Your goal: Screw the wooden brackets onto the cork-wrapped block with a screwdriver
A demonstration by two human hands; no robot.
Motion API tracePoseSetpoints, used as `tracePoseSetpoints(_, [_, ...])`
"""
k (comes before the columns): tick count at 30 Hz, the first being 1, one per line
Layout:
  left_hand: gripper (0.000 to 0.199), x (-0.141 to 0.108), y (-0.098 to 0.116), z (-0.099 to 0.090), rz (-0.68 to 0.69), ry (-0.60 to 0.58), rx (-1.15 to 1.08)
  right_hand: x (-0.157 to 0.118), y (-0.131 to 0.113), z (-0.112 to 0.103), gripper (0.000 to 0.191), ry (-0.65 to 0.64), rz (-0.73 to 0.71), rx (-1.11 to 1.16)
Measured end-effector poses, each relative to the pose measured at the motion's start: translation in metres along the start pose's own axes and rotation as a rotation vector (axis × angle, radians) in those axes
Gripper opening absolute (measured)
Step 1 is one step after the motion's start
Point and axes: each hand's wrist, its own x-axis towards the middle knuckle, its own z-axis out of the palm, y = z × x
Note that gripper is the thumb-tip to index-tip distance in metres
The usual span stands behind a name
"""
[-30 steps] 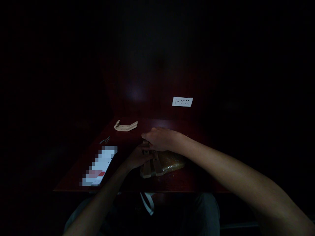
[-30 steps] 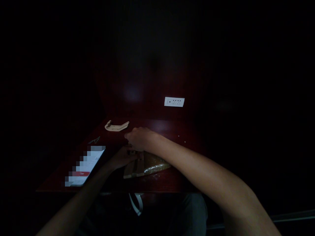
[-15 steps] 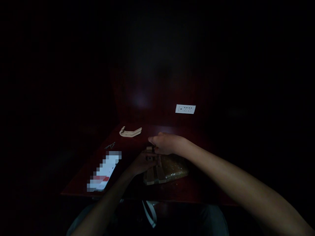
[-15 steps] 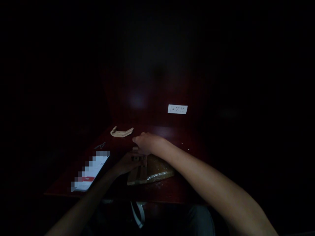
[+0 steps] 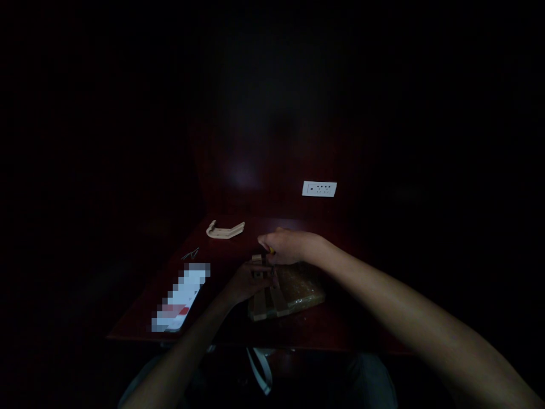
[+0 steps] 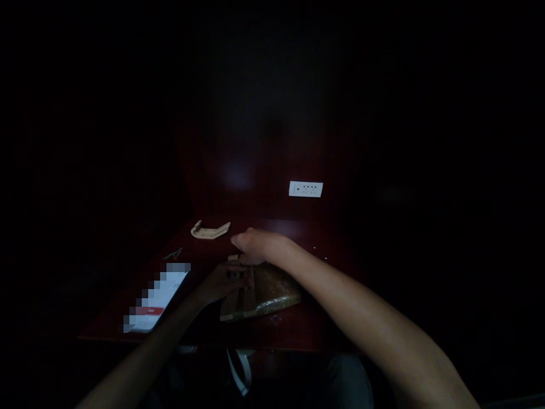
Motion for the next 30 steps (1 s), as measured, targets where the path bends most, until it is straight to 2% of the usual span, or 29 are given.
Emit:
tracePoseSetpoints(11, [0.033, 0.001, -0.004, 0.002, 0.025, 0.009, -0.035, -0.004, -0.003, -0.001, 0.026, 0.001, 0.002, -0.010])
tracePoseSetpoints(15, [0.032, 0.002, -0.002, 0.001, -0.010, 0.013, -0.022, -0.004, -0.003, -0.002, 0.027, -0.006, -0.008, -0.010])
tracePoseSetpoints(20, [0.031, 0.003, 0.000, -0.001, -0.047, 0.004, -0.009, -0.007, -0.006, -0.004, 0.028, -0.021, 0.037, 0.007])
tracePoseSetpoints(25, [0.028, 0.004, -0.007, -0.001, -0.038, 0.000, -0.009, -0.008, -0.012, -0.007, 0.036, -0.071, 0.076, 0.021])
tracePoseSetpoints(30, [0.030, 0.005, -0.008, -0.001, -0.060, -0.019, -0.009, -0.006, -0.015, -0.006, 0.033, -0.072, 0.021, -0.031])
